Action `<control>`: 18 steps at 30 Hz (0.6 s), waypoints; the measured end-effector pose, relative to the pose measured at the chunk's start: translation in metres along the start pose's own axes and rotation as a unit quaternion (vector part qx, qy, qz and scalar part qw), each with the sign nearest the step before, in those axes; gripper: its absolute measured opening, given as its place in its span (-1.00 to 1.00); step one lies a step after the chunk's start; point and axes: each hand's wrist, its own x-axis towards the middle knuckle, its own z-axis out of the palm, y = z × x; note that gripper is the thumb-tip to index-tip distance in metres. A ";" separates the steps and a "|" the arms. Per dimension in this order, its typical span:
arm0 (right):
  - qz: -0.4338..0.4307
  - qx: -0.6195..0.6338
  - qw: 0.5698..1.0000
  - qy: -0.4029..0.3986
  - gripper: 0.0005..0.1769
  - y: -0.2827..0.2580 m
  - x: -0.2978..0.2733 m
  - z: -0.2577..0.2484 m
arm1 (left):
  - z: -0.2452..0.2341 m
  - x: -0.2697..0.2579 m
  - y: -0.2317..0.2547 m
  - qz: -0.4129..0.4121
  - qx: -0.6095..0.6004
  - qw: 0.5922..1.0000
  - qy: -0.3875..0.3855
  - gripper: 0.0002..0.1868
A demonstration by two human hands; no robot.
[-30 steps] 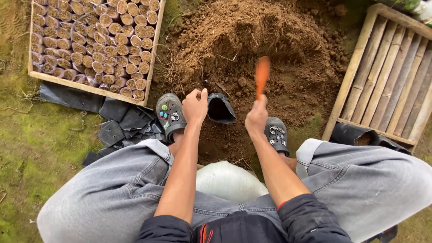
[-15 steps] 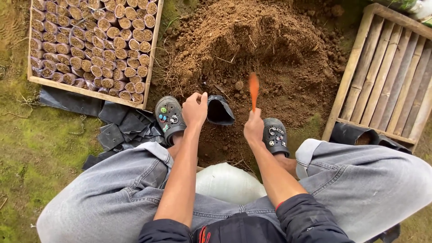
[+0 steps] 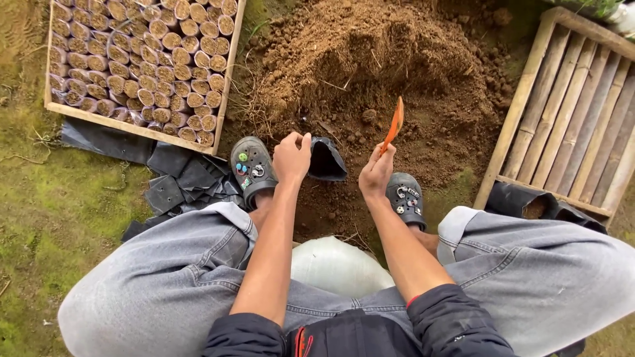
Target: Filling small black plastic polybags with soil using a hand scoop for plant nursery preparation.
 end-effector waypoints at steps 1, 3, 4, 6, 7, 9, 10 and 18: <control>-0.003 0.001 1.000 0.001 -0.78 -0.004 -0.003 0.000 | -0.001 0.002 0.002 0.002 -0.001 1.000 0.002 -0.68; 0.039 -0.187 0.974 -0.122 -0.79 -0.009 -0.016 0.000 | 0.000 0.002 0.003 -0.014 0.000 1.000 -0.003 -0.67; 0.040 -0.188 0.974 -0.120 -0.79 0.015 -0.016 0.001 | 0.000 0.002 0.001 -0.013 0.000 1.000 -0.005 -0.67; 0.138 -0.071 0.973 -0.170 -0.72 0.064 -0.015 0.004 | 0.001 0.004 -0.002 -0.011 -0.001 1.000 -0.008 -0.67; 0.139 -0.071 0.974 -0.166 -0.72 0.043 -0.012 0.001 | 0.001 0.003 -0.002 -0.008 -0.001 1.000 -0.010 -0.67; 0.078 0.003 0.997 0.004 -0.72 -0.001 -0.003 -0.002 | -0.001 0.000 -0.002 0.000 -0.004 1.000 0.000 -0.68; 0.080 0.001 0.997 0.004 -0.72 -0.018 0.009 -0.007 | -0.001 0.000 -0.004 -0.001 -0.004 1.000 -0.003 -0.68; -0.024 0.146 0.969 0.199 -0.81 -0.100 0.093 -0.055 | 0.007 0.007 -0.008 0.001 0.023 1.000 -0.002 -0.69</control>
